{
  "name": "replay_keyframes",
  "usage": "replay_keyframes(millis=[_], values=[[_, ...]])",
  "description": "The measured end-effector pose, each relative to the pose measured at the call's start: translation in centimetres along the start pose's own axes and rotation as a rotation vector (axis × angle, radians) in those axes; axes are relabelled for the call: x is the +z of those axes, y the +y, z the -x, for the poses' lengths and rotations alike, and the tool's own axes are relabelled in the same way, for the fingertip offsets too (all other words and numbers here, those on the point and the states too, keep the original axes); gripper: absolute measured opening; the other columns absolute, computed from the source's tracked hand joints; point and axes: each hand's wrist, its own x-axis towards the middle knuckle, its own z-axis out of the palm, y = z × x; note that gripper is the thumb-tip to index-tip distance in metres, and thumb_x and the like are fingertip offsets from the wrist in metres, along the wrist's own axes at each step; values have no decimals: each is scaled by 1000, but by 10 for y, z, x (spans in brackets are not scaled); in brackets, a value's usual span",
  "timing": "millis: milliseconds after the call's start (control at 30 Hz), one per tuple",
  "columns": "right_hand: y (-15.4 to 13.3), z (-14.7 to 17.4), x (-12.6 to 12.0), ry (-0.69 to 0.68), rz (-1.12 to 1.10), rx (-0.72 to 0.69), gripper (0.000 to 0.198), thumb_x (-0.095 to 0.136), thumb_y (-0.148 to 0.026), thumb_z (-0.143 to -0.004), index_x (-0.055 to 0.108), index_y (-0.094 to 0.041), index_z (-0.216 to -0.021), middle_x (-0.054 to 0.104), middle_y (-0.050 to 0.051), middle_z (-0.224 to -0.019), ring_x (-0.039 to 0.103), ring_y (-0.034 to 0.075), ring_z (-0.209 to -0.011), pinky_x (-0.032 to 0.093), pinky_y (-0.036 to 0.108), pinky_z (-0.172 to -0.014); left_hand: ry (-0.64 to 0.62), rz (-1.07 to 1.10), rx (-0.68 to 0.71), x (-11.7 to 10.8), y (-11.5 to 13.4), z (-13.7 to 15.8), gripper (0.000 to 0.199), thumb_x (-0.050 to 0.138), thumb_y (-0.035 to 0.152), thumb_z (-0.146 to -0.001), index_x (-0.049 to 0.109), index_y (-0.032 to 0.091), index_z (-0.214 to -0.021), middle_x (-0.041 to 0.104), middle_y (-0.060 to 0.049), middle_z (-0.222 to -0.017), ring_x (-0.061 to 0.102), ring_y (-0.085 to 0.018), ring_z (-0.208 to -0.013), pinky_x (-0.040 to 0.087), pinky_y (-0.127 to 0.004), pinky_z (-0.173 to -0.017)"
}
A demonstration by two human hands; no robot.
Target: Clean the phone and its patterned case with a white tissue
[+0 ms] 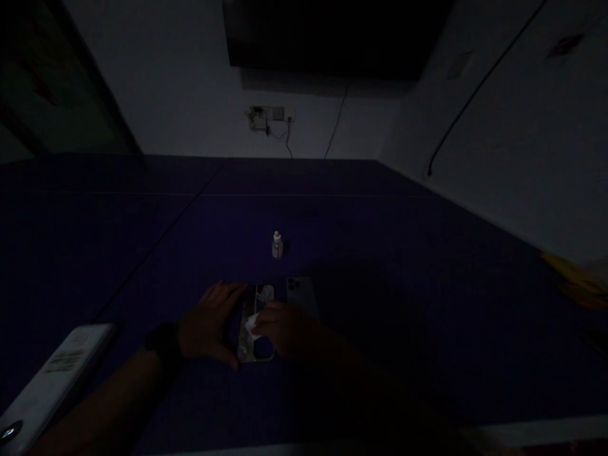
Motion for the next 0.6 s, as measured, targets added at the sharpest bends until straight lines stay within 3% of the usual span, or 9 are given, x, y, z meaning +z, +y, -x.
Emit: replay_keyframes(millis=[100, 233, 333, 433, 600], values=[[3, 5, -10, -63, -37, 8, 34, 45, 0, -89, 74, -14, -99, 74, 9, -99, 63, 20, -95, 52, 36, -86, 26, -1, 17, 3, -3, 1, 139, 66, 90, -47, 20, 17, -156, 42, -24, -151, 39, -47, -138, 19, -69, -116], [7, 7, -12, -36, 16, 129, 35, 43, -1, -92, 71, -12, -109, 72, 13, -108, 62, 21, -97, 52, 39, -87, 29, 0, 26, 3, -4, 2, 137, 65, 90, -49, 18, 19, -157, 41, -23, -151, 38, -46, -139, 19, -68, -116], [2, 3, -9, -37, 12, 97, 31, 46, -5, -95, 70, -12, -112, 71, 14, -110, 62, 22, -98, 52, 38, -87, 14, -6, 11, 2, -3, 1, 137, 64, 91, -49, 21, 16, -156, 42, -24, -151, 38, -46, -139, 18, -68, -116], [-3, 0, -11, -82, -24, 43, 32, 45, -2, -92, 73, -14, -101, 73, 11, -102, 63, 20, -95, 52, 35, -87, 6, -4, 5, 1, -2, 1, 137, 64, 90, -49, 21, 15, -156, 41, -25, -151, 38, -46, -139, 19, -67, -116], [-3, 2, -23, -115, -9, 124, 35, 43, 2, -87, 74, -12, -98, 73, 12, -101, 63, 20, -96, 51, 36, -87, 25, 3, 17, 2, -2, 2, 136, 65, 89, -50, 19, 18, -157, 41, -23, -151, 38, -46, -139, 19, -67, -116]])
